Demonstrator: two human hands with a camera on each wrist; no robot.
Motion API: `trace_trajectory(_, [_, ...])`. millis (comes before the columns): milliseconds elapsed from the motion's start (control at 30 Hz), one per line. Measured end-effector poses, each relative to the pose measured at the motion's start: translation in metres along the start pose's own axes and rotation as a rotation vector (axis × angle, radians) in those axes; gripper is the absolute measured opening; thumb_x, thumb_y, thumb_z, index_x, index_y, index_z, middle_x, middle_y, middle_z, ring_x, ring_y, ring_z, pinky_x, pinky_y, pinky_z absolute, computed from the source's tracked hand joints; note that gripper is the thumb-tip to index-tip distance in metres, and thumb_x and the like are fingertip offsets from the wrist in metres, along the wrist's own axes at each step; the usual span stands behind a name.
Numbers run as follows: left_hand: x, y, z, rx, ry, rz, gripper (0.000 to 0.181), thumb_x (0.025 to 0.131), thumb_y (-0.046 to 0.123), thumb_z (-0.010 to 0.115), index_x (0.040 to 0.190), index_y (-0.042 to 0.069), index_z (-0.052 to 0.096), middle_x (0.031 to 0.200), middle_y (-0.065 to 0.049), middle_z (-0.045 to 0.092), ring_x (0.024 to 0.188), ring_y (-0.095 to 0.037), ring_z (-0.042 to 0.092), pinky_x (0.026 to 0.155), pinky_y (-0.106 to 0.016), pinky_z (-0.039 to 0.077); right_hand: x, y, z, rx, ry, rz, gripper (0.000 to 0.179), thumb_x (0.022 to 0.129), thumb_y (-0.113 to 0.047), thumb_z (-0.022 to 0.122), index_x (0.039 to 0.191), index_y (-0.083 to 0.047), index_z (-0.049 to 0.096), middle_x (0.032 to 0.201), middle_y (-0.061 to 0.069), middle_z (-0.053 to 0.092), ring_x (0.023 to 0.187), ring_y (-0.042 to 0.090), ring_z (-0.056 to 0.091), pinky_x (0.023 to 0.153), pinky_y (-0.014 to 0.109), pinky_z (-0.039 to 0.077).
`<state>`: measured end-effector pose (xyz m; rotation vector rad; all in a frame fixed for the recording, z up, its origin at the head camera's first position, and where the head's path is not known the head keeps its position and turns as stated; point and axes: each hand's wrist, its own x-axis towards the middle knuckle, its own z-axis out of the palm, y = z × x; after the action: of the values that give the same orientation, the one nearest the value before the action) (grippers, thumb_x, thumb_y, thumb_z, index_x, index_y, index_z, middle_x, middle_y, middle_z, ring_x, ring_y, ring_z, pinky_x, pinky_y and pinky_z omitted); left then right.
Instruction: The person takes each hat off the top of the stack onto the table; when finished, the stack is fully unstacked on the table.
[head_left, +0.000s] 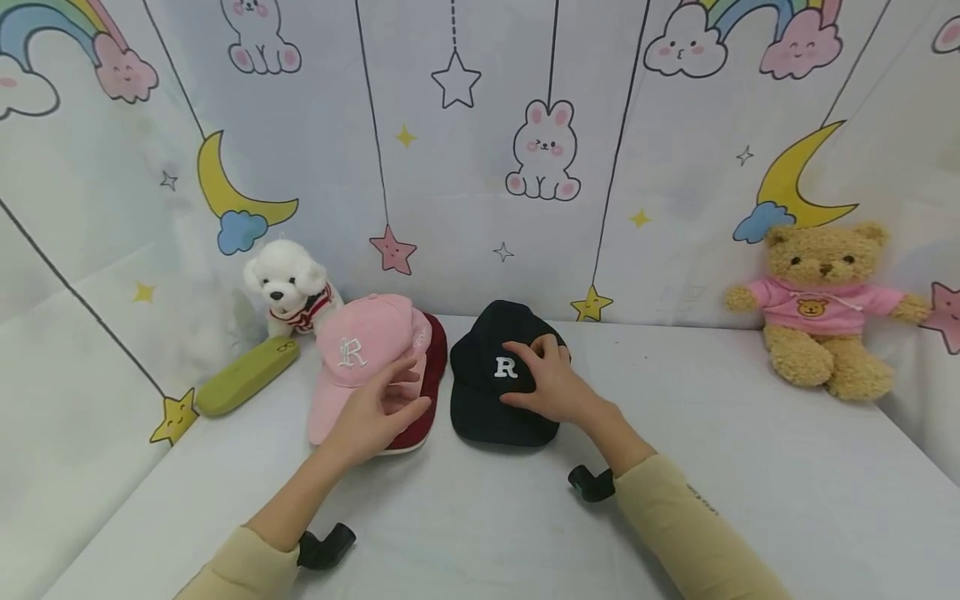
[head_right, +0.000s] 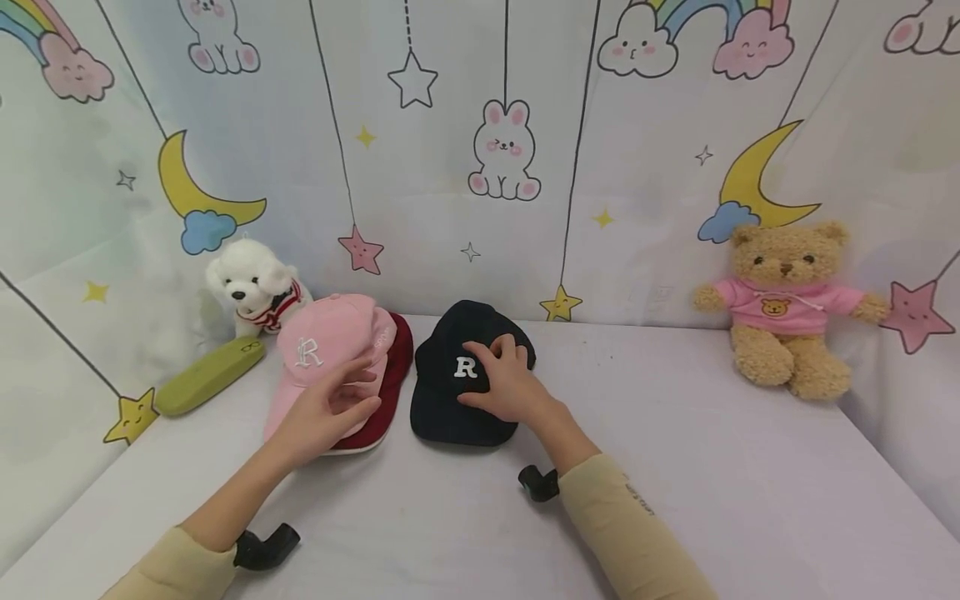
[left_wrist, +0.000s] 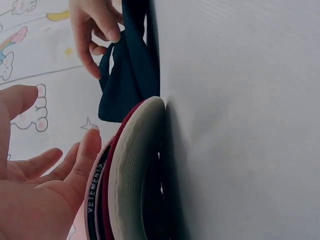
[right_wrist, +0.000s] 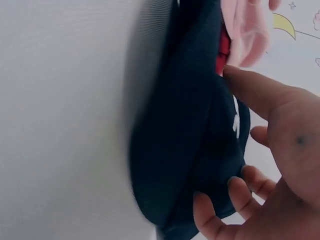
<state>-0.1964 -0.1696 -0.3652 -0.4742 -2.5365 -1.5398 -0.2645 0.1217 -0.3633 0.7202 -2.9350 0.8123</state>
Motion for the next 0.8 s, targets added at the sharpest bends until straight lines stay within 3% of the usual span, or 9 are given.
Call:
trace_trajectory(467, [-0.011, -0.002, -0.010, 0.014, 0.013, 0.007, 0.057, 0.094, 0.016, 0.074, 0.145, 0.005, 0.050, 0.128, -0.014, 0.063, 0.107, -0.024, 0.065, 0.093, -0.036, 0.053, 0.009, 0.001, 0.012, -0.057, 0.089, -0.001, 0.070, 0.090, -0.034, 0.079, 0.149, -0.017, 0.047, 0.125, 0.014, 0.033, 0.112, 0.036, 0.034, 0.086, 0.051, 0.050])
trace_trajectory(800, [-0.014, -0.005, -0.016, 0.034, 0.033, 0.015, 0.055, 0.095, 0.016, 0.073, 0.144, 0.005, 0.050, 0.127, -0.014, 0.063, 0.104, -0.023, 0.064, 0.092, -0.031, 0.053, 0.024, 0.003, 0.015, -0.072, 0.097, 0.048, 0.069, 0.091, -0.036, 0.077, 0.150, -0.018, 0.046, 0.126, 0.014, 0.033, 0.116, 0.036, 0.033, 0.084, 0.049, 0.051])
